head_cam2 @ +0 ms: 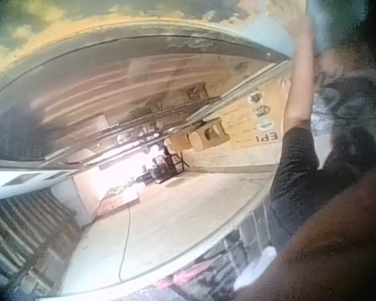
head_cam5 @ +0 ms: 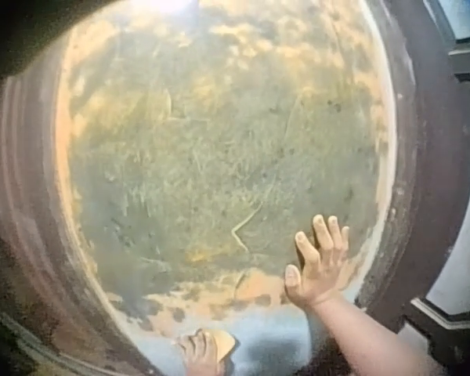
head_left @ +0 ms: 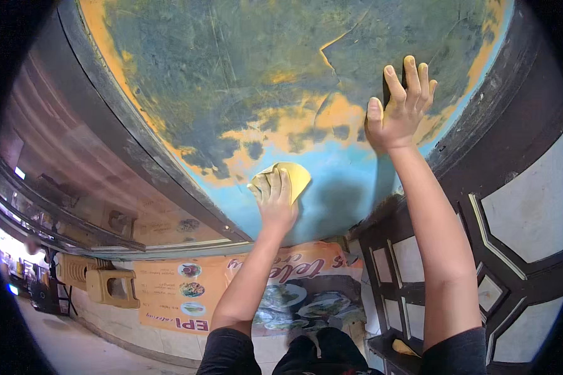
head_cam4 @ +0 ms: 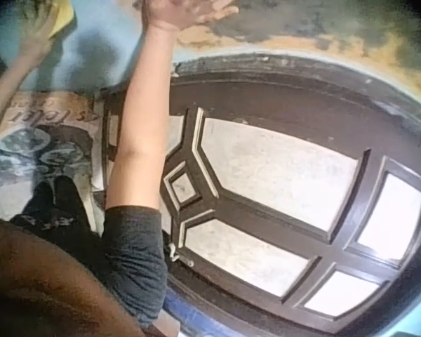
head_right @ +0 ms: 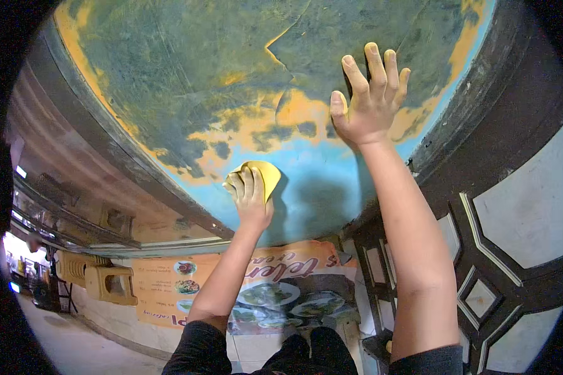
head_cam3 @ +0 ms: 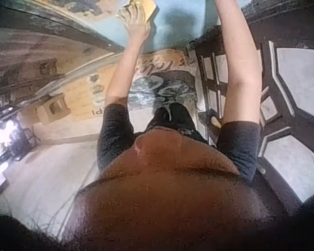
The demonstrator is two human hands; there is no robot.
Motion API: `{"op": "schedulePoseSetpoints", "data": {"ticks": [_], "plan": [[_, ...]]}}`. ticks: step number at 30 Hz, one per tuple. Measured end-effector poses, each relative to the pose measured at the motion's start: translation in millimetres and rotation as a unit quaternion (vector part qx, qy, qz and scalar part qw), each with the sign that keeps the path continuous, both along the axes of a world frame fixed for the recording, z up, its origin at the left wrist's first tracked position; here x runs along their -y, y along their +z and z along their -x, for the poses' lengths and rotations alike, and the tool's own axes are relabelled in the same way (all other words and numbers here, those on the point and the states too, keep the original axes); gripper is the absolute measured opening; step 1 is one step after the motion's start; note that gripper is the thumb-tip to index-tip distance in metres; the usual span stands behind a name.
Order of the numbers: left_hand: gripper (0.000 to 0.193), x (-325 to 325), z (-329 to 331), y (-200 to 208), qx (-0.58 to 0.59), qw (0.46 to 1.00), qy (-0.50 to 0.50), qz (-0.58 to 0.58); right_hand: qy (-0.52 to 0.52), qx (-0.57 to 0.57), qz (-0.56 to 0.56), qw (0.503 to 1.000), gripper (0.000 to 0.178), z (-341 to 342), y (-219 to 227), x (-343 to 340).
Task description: The recorder uses a piece of sandpaper to smooth the surface of a wall with yellow and blue paint.
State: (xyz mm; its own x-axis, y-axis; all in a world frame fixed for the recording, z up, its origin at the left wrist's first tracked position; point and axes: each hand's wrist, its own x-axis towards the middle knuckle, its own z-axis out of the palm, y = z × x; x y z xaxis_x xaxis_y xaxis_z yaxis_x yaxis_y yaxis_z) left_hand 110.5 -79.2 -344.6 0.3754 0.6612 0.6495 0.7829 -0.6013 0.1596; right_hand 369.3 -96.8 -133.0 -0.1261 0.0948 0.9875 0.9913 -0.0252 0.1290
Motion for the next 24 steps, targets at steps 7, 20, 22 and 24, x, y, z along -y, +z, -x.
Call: {"op": "schedulePoseSetpoints", "data": {"ticks": [7,20,22,24], "plan": [[0.081,-4,-13,67,0.118,0.990,-0.011,-0.069,-0.004,0.014,-0.006,1.000,0.053,-7,4,3],[0.079,-6,-16,52,0.116,0.992,-0.015,-0.039,0.002,0.018,-0.004,1.000,0.056,-5,4,4],[0.079,-1,-10,12,0.057,0.998,0.002,-0.015,-0.002,-0.001,0.011,1.000,0.055,-2,1,4],[0.078,4,0,-11,0.020,1.000,-0.008,0.021,0.004,0.005,0.009,1.000,0.053,-2,3,4]]}}
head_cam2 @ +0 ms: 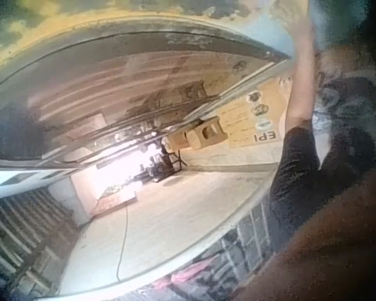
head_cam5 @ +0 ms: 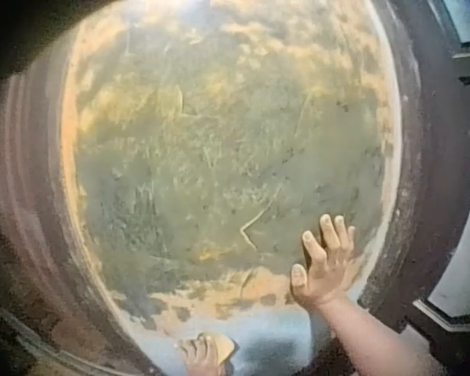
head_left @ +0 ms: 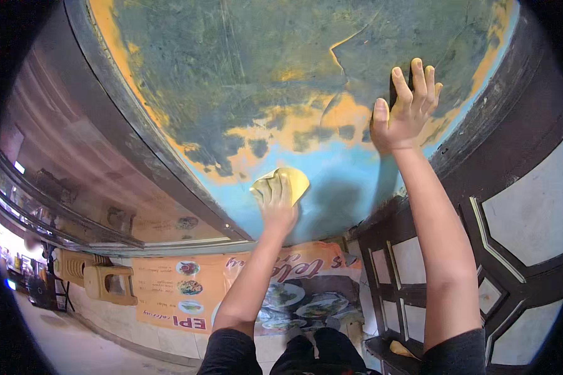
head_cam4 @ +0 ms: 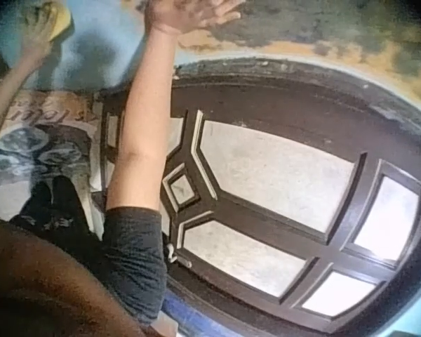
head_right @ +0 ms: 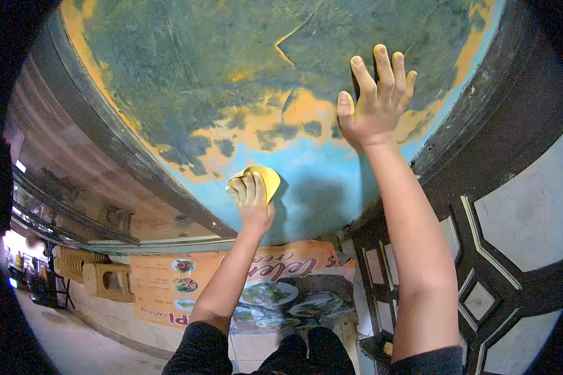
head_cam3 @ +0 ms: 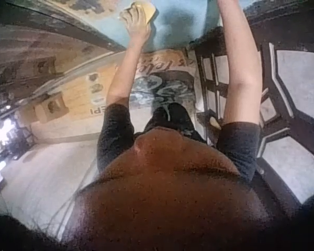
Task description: The recorder uses a piece of sandpaper to smooth the surface of a wall with yellow and blue paint.
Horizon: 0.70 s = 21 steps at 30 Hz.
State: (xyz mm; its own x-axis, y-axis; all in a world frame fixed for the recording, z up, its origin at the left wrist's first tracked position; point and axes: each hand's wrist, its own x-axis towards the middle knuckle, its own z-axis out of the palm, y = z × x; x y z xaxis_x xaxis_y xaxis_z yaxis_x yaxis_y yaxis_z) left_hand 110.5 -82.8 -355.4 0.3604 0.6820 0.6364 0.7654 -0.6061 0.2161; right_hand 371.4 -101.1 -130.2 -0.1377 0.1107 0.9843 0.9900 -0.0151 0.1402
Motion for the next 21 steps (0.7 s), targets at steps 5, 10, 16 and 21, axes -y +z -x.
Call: {"op": "schedulePoseSetpoints", "data": {"ticks": [5,10,16,21], "plan": [[0.077,-6,-8,53,0.076,0.996,0.001,-0.048,0.002,0.010,-0.003,1.000,0.053,-5,1,0],[0.075,3,0,21,0.052,0.997,0.013,0.048,0.000,0.011,-0.017,1.000,0.056,-5,2,-1],[0.075,-7,2,32,0.062,0.998,0.002,-0.021,-0.003,0.027,-0.037,0.999,0.054,-8,2,-4],[0.076,-16,8,48,0.103,0.992,0.006,-0.077,0.008,0.024,-0.035,0.999,0.055,-7,0,-4]]}}
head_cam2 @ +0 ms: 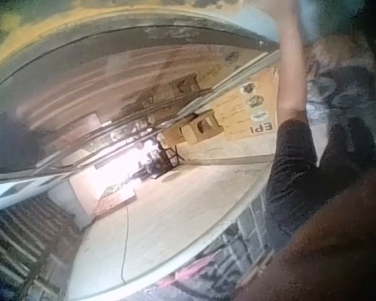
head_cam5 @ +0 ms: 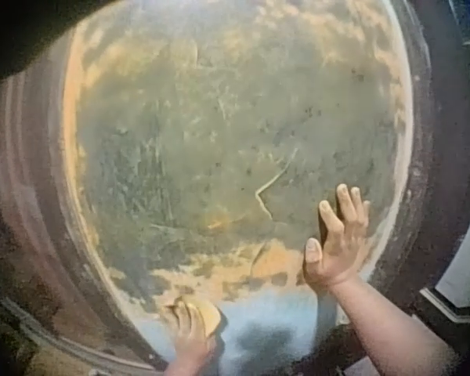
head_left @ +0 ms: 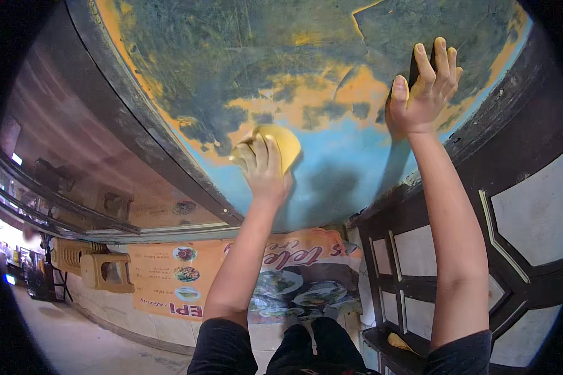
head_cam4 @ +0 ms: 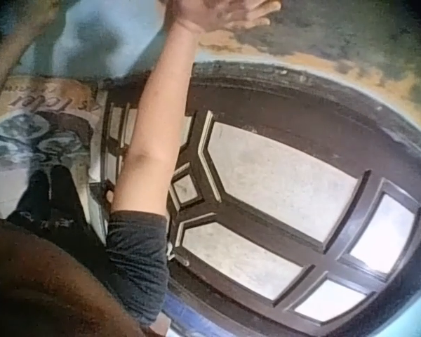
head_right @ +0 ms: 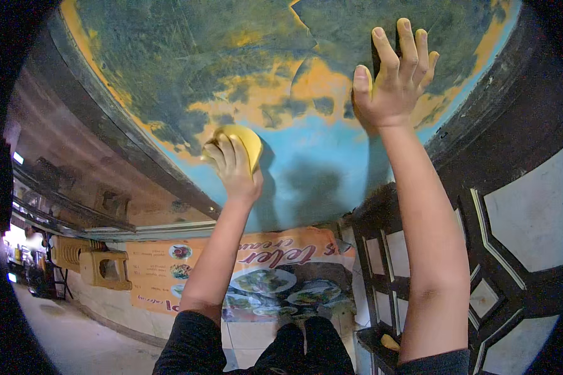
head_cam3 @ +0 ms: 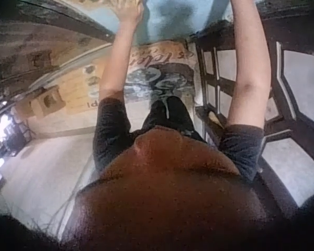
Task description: The recorder uses a piece of sandpaper to smooth the surface of a wall with yellow and blue paint.
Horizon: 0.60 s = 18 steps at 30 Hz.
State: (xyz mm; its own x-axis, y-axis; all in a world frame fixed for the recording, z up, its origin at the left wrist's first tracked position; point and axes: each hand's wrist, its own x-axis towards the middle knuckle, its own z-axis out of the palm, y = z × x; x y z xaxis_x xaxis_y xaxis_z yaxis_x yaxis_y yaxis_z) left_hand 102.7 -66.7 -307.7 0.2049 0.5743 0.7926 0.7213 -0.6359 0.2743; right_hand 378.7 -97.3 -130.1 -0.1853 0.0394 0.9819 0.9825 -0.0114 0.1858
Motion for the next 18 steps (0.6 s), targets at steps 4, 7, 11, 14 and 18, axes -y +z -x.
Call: {"op": "schedulePoseSetpoints", "data": {"ticks": [4,7,11,14,18], "plan": [[0.072,14,12,-50,-0.096,0.994,-0.013,0.052,-0.002,-0.007,0.010,1.000,0.055,3,-1,0],[0.073,7,6,-16,-0.102,0.993,-0.035,0.042,-0.002,-0.009,0.010,1.000,0.054,4,0,0],[0.070,-1,-19,46,-0.001,0.999,-0.009,-0.048,0.000,-0.001,0.000,1.000,0.054,3,3,-1],[0.066,8,-23,14,-0.026,0.999,-0.004,-0.022,-0.001,0.003,-0.001,1.000,0.056,-4,0,-2],[0.063,10,-17,0,-0.081,0.997,-0.017,0.002,-0.007,-0.009,0.009,1.000,0.056,0,-1,-2]]}}
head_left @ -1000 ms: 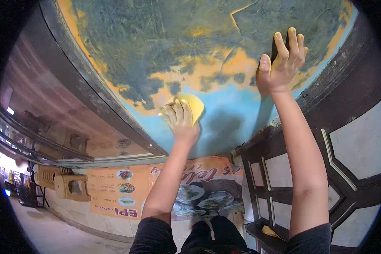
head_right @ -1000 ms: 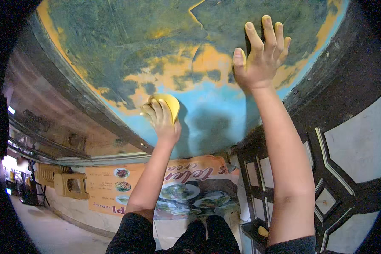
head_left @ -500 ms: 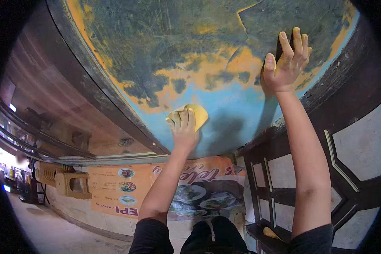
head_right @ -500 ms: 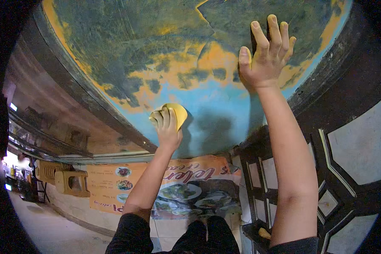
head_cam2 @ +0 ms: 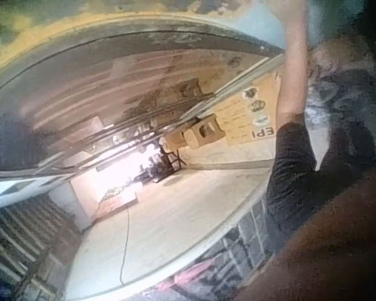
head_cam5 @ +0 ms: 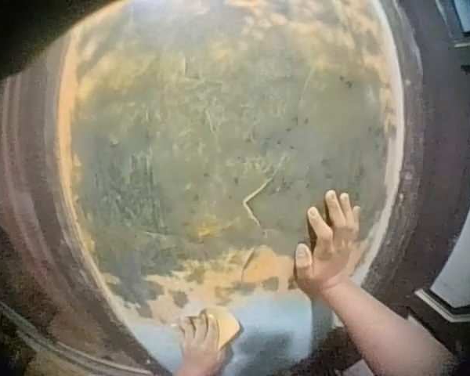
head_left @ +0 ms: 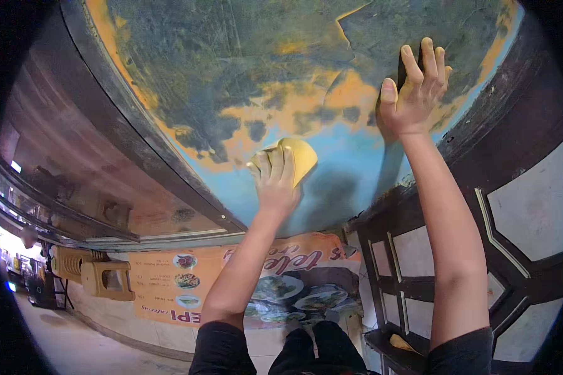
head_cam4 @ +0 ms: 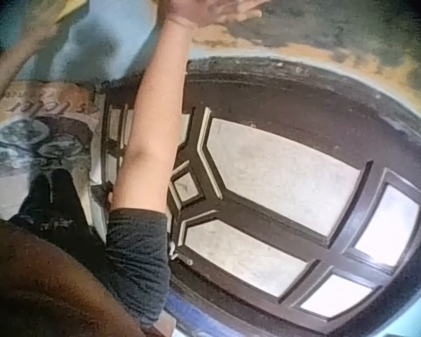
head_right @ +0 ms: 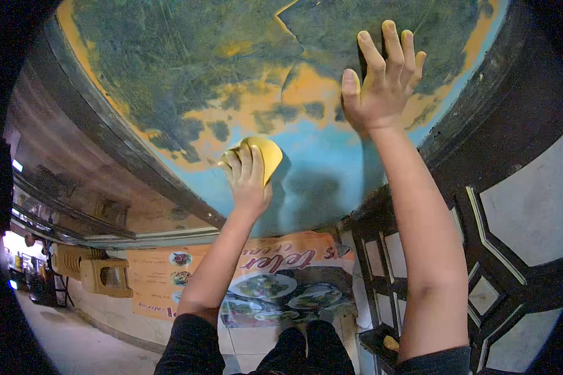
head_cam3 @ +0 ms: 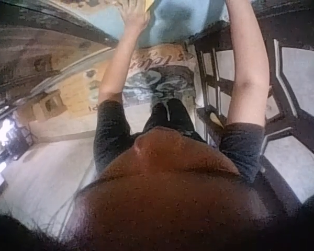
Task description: The recorder uses a piece of sandpaper to smooth the surface of a wall with yellow and blue paint.
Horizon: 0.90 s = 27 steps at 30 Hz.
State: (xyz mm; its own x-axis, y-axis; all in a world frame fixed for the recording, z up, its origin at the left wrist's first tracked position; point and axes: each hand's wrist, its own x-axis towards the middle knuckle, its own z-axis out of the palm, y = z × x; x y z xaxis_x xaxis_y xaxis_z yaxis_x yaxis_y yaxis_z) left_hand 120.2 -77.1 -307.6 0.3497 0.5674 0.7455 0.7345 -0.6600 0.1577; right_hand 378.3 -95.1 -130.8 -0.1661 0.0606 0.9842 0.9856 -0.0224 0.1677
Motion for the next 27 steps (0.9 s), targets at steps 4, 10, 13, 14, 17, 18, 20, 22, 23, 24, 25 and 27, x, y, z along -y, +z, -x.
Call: {"op": "schedulePoseSetpoints", "data": {"ticks": [4,10,13,14,17,18,20,22,23,24,25,27], "plan": [[0.067,-12,-9,55,0.091,0.995,0.009,-0.049,0.004,0.007,0.001,1.000,0.056,1,3,2],[0.068,11,-4,-33,0.034,0.998,0.005,0.061,-0.002,-0.003,0.008,1.000,0.055,2,-2,3],[0.067,10,0,-39,0.012,0.999,0.017,0.034,-0.002,-0.002,0.002,1.000,0.055,3,0,2],[0.067,8,-6,-22,0.032,0.999,0.016,0.023,0.000,0.002,0.004,1.000,0.056,2,2,5],[0.068,-3,-17,23,0.111,0.994,-0.007,-0.004,0.004,0.013,-0.003,1.000,0.055,-1,3,3],[0.072,-4,-19,30,0.108,0.994,-0.002,-0.020,0.006,0.018,-0.002,1.000,0.056,-1,3,3],[0.079,-6,-17,19,0.075,0.997,0.028,-0.002,0.010,0.015,-0.003,1.000,0.056,0,3,3],[0.079,4,-13,-25,0.048,0.998,0.022,0.042,0.013,0.017,-0.016,1.000,0.056,-4,2,0],[0.078,10,-8,-46,0.022,0.996,0.012,0.084,0.016,0.017,-0.018,1.000,0.056,-3,2,-1],[0.076,13,1,-66,0.006,0.996,0.004,0.089,0.018,0.016,-0.017,1.000,0.055,0,1,-2],[0.076,11,2,-64,0.007,0.996,0.006,0.088,0.018,0.016,-0.015,1.000,0.055,1,-1,-3],[0.074,13,2,-48,0.044,0.997,-0.016,0.054,0.009,0.006,-0.007,1.000,0.055,5,-2,-1]]}}
